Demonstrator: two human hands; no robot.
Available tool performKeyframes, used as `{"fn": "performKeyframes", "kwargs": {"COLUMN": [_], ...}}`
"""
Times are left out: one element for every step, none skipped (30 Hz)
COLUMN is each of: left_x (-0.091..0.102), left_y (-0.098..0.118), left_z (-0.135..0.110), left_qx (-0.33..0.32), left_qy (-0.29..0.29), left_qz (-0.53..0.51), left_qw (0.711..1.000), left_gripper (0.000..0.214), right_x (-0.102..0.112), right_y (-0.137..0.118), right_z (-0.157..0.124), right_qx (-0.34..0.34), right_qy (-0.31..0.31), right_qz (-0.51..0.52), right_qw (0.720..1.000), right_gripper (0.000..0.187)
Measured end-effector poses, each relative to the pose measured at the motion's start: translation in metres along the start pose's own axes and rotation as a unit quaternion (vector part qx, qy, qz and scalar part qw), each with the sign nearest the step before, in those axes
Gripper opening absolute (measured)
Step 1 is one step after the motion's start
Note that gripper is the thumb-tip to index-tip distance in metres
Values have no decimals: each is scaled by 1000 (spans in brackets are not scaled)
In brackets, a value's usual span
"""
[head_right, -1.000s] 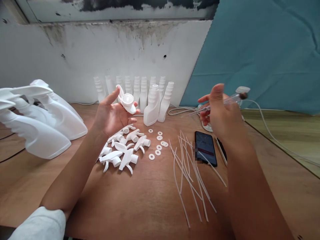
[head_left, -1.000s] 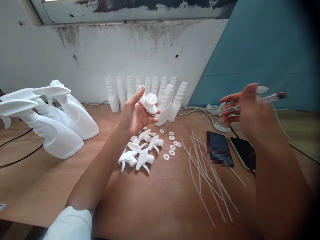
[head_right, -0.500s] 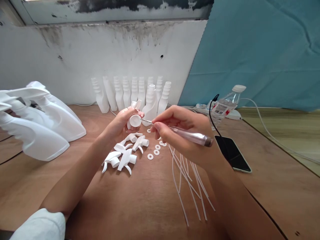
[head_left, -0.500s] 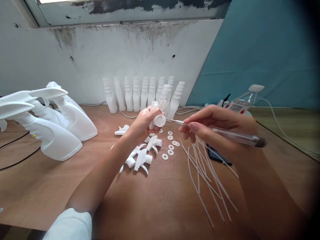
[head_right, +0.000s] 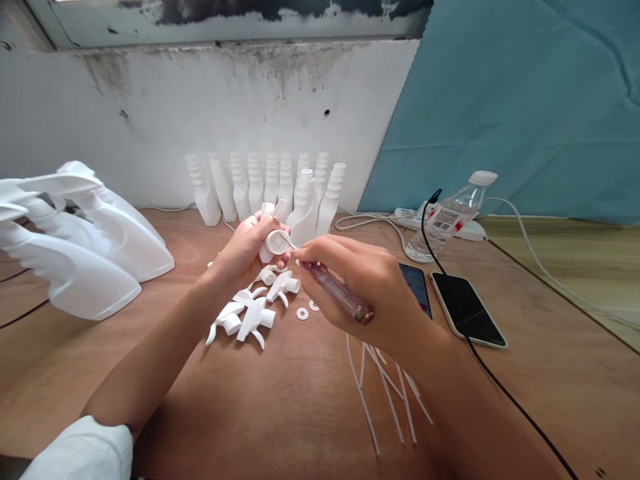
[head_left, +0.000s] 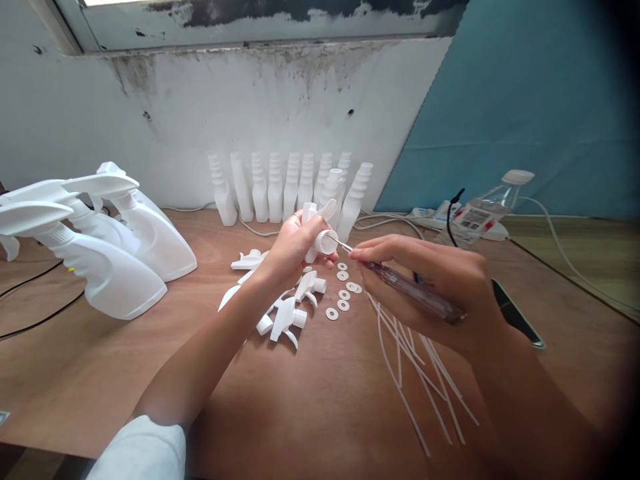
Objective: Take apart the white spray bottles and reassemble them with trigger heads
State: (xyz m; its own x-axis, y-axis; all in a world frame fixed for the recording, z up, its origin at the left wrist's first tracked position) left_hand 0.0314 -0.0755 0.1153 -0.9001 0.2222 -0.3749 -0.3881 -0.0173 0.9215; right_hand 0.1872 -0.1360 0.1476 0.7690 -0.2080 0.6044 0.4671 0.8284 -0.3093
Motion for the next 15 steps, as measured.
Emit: {"fn": "performKeyframes", "kwargs": {"left_x": [-1,-1,-2,-2,-3,-3,-3,-3,-3,-3,-4,-5,-6,-7,-9], "left_y": [-1,-2,-3,-3,-4,-4,-4,-3,-3,-3,-3,-3,-3,-4,-5], "left_z": [0,-1,-1,-1,-2,-2,-2,-2,-2,-3,-3,-3,-4,-5,-5], "left_qx": [-7,-11,-12,-10,-6,-2,1,2,3,2,2,-1,-7,-15,-28], "left_qy": [4,10,16,21,24,25,25,25,26,28,30,32,34,38,45], "left_qz": [0,0,-2,-5,-8,-10,-12,-13,-16,-18,-20,-21,-21,-18,-14], "left_qw": [1000,1000,1000,1000,1000,1000,1000,1000,1000,999,999,999,999,999,999], "left_gripper": [21,22,22,23,24,24,25,24,24,23,23,23,24,24,24], "right_x": [-1,-3,-4,-5,-6,-7,-7,-7,-7,-7,-6,-6,-7,-7,-8], "right_y": [-2,-3,-5,-5,-4,-3,-1,1,2,4,5,5,5,4,2], "right_z": [-1,-1,-2,-2,-2,-2,-1,-1,0,1,1,2,2,2,3], "right_qx": [6,6,-2,-17,-35,-50,-57,-48,-28,-4,19,33,38,37,35], "right_qy": [13,25,33,36,37,35,30,25,20,15,9,7,8,9,10], "right_qz": [-8,-17,-23,-23,-18,-8,4,16,24,27,26,19,9,-2,-12], "right_qw": [1000,1000,999,999,999,998,998,998,999,1000,999,999,999,999,999], "right_gripper": [16,16,15,14,13,12,12,12,13,13,14,15,15,14,14]}}
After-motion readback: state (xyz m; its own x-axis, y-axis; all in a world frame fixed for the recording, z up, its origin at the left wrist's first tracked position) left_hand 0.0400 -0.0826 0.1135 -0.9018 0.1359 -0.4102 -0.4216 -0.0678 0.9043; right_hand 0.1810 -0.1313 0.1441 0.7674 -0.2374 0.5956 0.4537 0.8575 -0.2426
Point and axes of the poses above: each hand's wrist, its own z-axis towards the middle knuckle, its own x-axis out of the back of the hand, y = z × x, the point moved 2 cm from there along z, towards the middle knuckle, and after that the axes turned 4 degrees about -x, right-handed, at the moved point
